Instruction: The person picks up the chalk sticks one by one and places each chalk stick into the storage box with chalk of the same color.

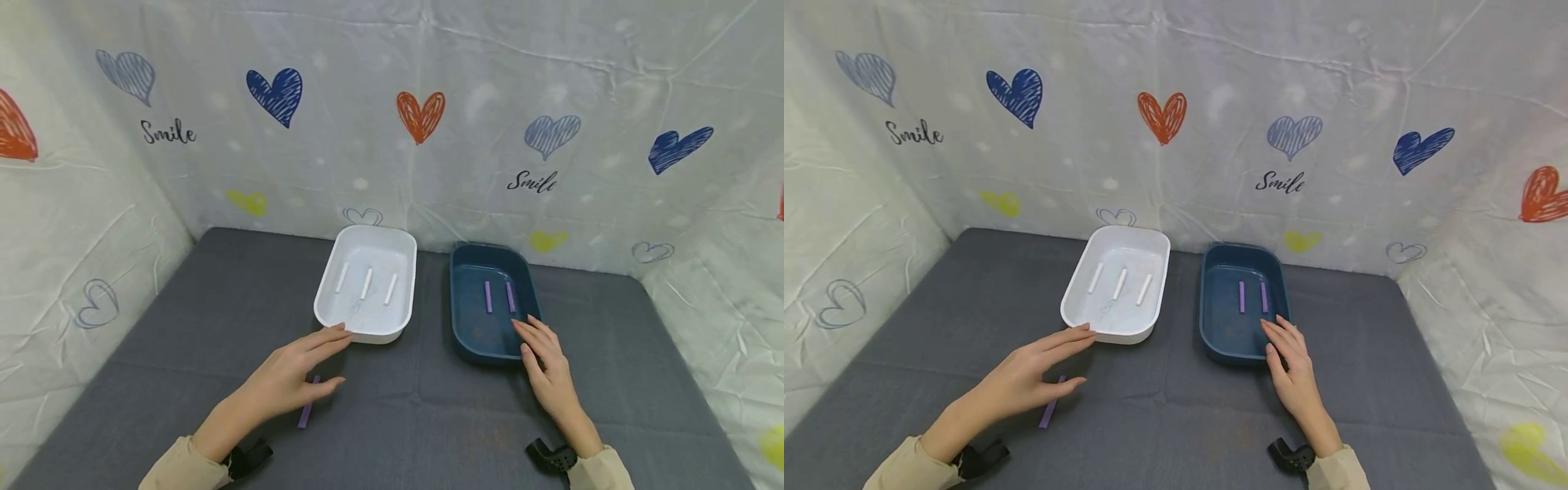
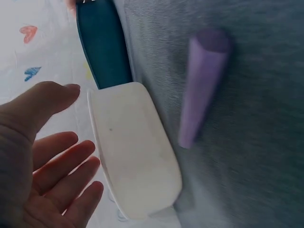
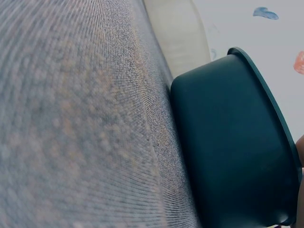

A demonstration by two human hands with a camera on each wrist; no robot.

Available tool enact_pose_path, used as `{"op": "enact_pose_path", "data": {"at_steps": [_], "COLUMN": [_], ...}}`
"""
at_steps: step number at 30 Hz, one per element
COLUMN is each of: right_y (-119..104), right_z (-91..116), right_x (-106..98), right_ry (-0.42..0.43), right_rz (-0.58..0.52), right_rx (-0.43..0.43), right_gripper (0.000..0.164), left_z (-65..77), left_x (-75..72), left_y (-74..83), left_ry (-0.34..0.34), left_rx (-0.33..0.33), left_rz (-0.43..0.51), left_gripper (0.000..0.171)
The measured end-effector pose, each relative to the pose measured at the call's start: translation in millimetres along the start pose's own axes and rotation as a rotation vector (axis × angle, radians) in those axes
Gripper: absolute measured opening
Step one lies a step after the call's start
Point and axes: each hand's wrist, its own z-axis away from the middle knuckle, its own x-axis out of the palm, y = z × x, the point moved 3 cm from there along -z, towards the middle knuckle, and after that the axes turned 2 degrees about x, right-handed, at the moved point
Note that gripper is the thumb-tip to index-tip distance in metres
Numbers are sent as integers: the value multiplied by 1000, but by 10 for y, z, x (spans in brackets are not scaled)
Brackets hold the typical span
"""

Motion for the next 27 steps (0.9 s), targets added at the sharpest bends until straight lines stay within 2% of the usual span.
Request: {"op": "enact_pose_path", "data": {"at_steps": [3,6,9,14,18,22,27], "right_y": [1,-4,-2,-3,-6,-6,-24], "right_z": [2,1,-1,-3,0,-1,-7], "right_x": [-3,-5,-7,-8,-14,-19,-18], "right_ry": [-2,-7,-8,-11,-8,-7,2], "right_rz": [-5,-6,-4,-2,-1,11,44], "right_rx": [4,9,16,20,20,17,-29], "right_gripper": [40,40,39,39,38,38,38], "left_z": [89,185,284,430,503,545,564], "left_x": [-31,-53,-64,-72,-67,-60,-59], "left_y": [-9,-20,-38,-69,-88,-107,-131], "left_ry": [21,12,-57,-237,-349,-407,-418], "left_rx": [21,16,-34,-149,-192,-201,-186], "left_rz": [14,30,48,99,123,118,120], "left_gripper": [51,49,55,73,86,95,91]}}
